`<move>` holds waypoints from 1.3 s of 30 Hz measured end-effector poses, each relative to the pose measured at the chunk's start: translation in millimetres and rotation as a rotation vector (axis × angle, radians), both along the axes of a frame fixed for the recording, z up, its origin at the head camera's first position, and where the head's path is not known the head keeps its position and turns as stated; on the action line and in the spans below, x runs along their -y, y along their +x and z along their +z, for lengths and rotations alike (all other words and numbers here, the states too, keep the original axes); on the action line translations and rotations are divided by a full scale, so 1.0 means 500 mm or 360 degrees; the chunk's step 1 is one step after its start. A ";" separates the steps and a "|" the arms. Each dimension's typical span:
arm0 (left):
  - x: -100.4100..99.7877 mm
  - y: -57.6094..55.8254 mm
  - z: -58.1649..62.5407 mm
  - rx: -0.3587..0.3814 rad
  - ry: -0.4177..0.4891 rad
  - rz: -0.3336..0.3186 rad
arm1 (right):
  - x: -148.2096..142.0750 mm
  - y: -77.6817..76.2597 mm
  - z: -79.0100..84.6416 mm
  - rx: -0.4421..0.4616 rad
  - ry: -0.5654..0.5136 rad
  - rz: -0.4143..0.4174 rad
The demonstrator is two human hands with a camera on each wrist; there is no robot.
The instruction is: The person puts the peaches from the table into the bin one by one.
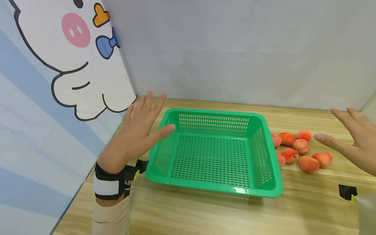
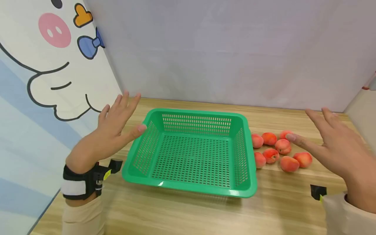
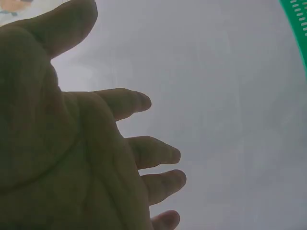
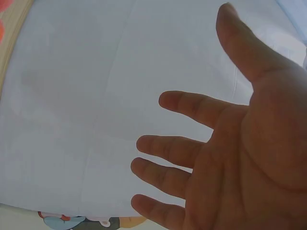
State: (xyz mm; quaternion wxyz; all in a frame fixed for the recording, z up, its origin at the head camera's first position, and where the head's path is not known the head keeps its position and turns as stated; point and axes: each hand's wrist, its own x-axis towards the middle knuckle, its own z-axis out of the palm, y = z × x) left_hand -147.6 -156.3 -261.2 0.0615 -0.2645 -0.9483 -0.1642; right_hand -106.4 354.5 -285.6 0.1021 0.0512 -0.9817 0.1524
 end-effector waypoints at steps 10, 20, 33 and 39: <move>-0.045 0.082 -0.100 0.0258 -0.0351 -0.0378 | -0.002 0.016 -0.002 0.0010 -0.0068 -0.0012; -0.027 0.082 -0.194 0.0446 -0.0314 -0.0402 | 0.006 0.002 -0.008 0.0064 -0.0091 0.0067; -0.057 0.042 -0.194 0.0715 -0.0282 -0.0295 | -0.064 -0.049 -0.099 0.0476 0.0003 0.0122; -0.054 0.052 -0.192 0.0911 -0.0308 -0.0141 | -0.090 -0.066 -0.138 0.0741 -0.0089 0.0188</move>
